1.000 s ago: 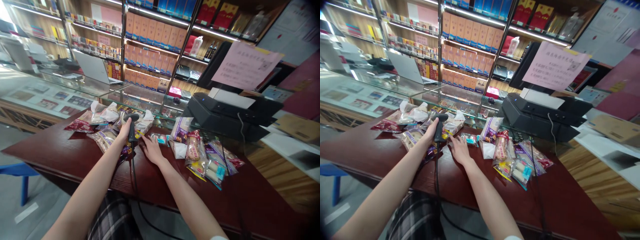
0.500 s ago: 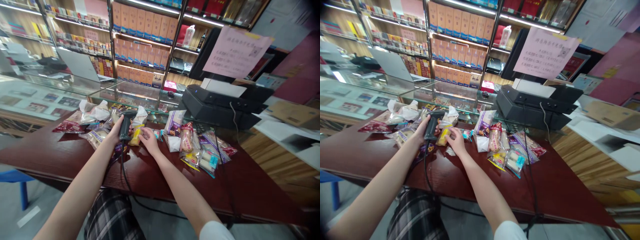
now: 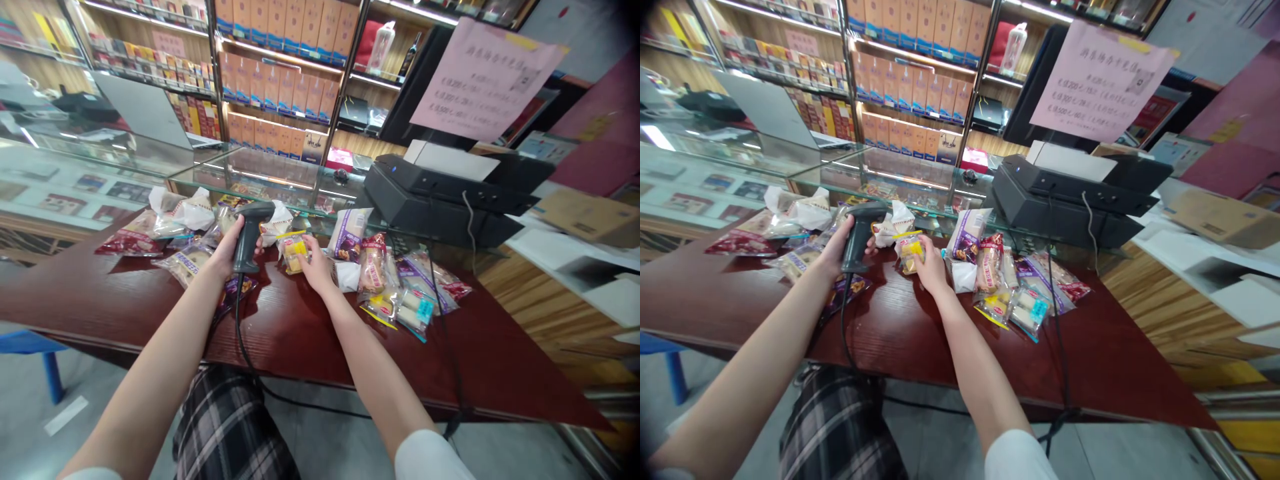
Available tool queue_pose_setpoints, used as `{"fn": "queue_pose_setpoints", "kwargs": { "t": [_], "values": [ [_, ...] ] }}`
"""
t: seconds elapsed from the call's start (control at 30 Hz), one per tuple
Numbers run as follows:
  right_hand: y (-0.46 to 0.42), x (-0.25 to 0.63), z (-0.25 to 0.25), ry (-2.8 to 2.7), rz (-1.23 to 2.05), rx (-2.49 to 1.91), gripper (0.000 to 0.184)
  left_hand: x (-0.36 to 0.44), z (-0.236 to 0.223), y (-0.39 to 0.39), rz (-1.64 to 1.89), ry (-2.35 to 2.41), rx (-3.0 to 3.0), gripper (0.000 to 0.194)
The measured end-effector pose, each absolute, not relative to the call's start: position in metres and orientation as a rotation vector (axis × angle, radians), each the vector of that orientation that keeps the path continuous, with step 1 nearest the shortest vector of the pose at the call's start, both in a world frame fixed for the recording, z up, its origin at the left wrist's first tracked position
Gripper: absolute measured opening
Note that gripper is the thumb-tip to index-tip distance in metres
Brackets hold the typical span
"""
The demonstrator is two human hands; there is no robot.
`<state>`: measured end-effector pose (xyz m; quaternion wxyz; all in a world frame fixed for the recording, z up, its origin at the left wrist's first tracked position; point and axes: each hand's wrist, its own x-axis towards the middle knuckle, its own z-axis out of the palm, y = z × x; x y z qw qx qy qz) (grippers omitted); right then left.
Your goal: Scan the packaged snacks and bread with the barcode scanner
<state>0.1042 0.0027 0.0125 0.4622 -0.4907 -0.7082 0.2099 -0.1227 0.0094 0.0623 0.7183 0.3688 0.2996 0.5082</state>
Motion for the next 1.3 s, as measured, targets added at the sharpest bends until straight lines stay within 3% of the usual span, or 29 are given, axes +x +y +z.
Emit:
{"fn": "queue_pose_setpoints", "kwargs": {
  "t": [0.17,0.27,0.4,0.5,0.67,0.8,1.3],
  "values": [
    [-0.007,0.095,0.013,-1.964,0.176,-1.532,0.054,-0.123,0.063,0.009,1.096,0.671,0.804,0.057],
    [-0.012,0.088,0.011,-2.028,0.113,-1.515,0.049,-0.123,0.064,0.008,1.075,0.674,0.8,0.057],
    [-0.013,0.088,0.008,-2.129,0.1,-1.485,0.063,-0.123,0.061,0.01,1.087,0.672,0.803,0.057],
    [-0.004,0.092,0.006,-1.954,0.285,-1.416,0.057,-0.124,0.058,0.012,1.088,0.666,0.82,0.057],
    [0.018,0.107,0.008,-1.177,1.01,-0.991,0.038,-0.124,0.052,0.014,1.057,0.602,0.903,0.055],
    [0.021,0.117,0.018,-0.756,1.357,-0.682,0.027,-0.118,0.051,0.011,0.978,0.527,1.03,0.056],
    [0.02,0.113,0.02,-0.731,1.452,-0.597,0.041,-0.097,0.058,-0.002,0.941,0.622,1.122,0.056]
  ]
}}
